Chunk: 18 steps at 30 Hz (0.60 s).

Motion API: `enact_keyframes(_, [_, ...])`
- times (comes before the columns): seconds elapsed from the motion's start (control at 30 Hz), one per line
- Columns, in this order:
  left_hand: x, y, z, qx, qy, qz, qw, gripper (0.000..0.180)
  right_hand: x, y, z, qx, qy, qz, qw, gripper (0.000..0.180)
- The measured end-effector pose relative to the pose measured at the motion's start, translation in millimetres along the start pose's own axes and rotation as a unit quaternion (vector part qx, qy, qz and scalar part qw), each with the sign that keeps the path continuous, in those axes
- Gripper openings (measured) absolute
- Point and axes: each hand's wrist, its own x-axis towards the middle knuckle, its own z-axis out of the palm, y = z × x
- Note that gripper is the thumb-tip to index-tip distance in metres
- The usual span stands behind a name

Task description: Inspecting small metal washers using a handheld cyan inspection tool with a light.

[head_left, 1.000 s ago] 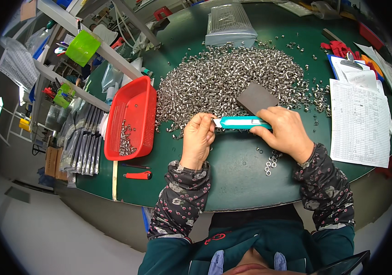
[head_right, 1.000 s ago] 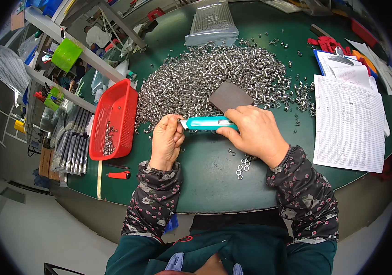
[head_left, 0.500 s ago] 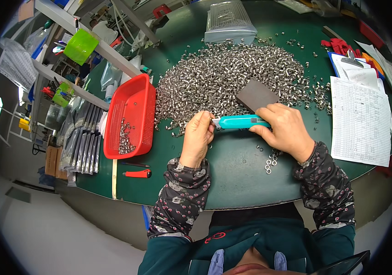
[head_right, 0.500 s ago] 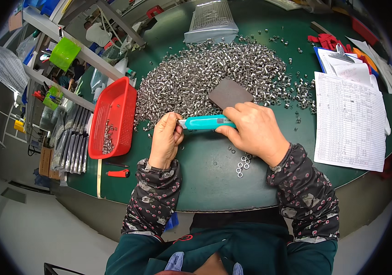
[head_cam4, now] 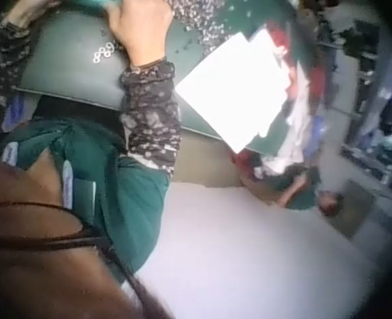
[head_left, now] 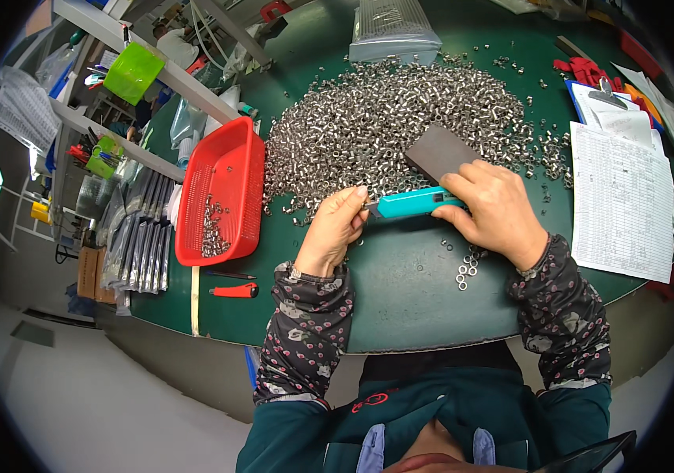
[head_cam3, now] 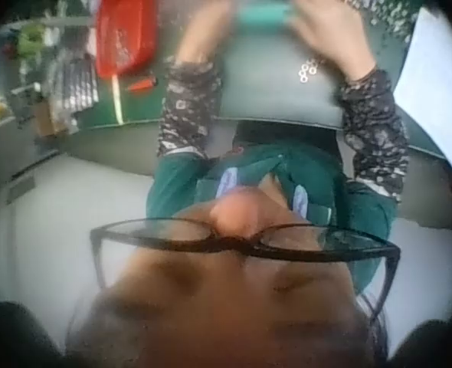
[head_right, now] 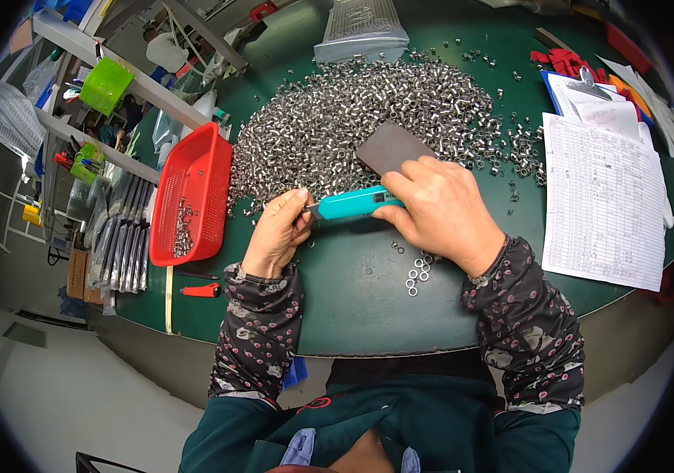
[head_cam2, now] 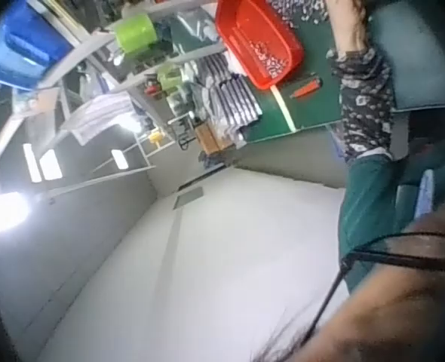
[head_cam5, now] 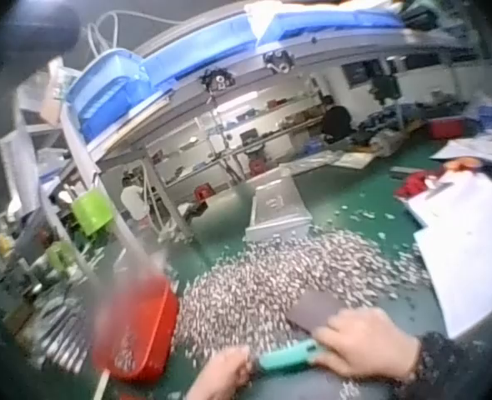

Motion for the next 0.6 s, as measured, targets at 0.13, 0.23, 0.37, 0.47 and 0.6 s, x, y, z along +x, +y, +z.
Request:
enact_keyframes(0.13, [-0.2,1.0,-2.1,0.022,-0.024,-0.023,0.999,0.028,1.6,-1.3,-4.4,-0.022,-0.001,-0.008,1.0,0.025])
enact_keyframes(0.23, [0.0,1.6,-5.2,0.04,-0.04,-0.047,0.997,0.029,2.3,-1.0,-6.4,-0.031,-0.008,-0.018,0.999,0.025])
enact_keyframes(0.37, [-2.2,3.7,-2.9,0.052,-0.039,-0.071,0.995,0.029,4.1,-1.5,-8.6,-0.049,0.005,-0.043,0.998,0.027])
enact_keyframes(0.47, [-3.2,5.2,1.8,0.058,-0.024,-0.086,0.994,0.029,4.2,-1.5,-11.1,-0.064,0.015,-0.057,0.996,0.028])
enact_keyframes(0.6, [-2.6,3.0,-2.1,0.066,-0.062,-0.089,0.992,0.027,5.5,-2.3,-14.4,-0.087,0.024,-0.076,0.993,0.029])
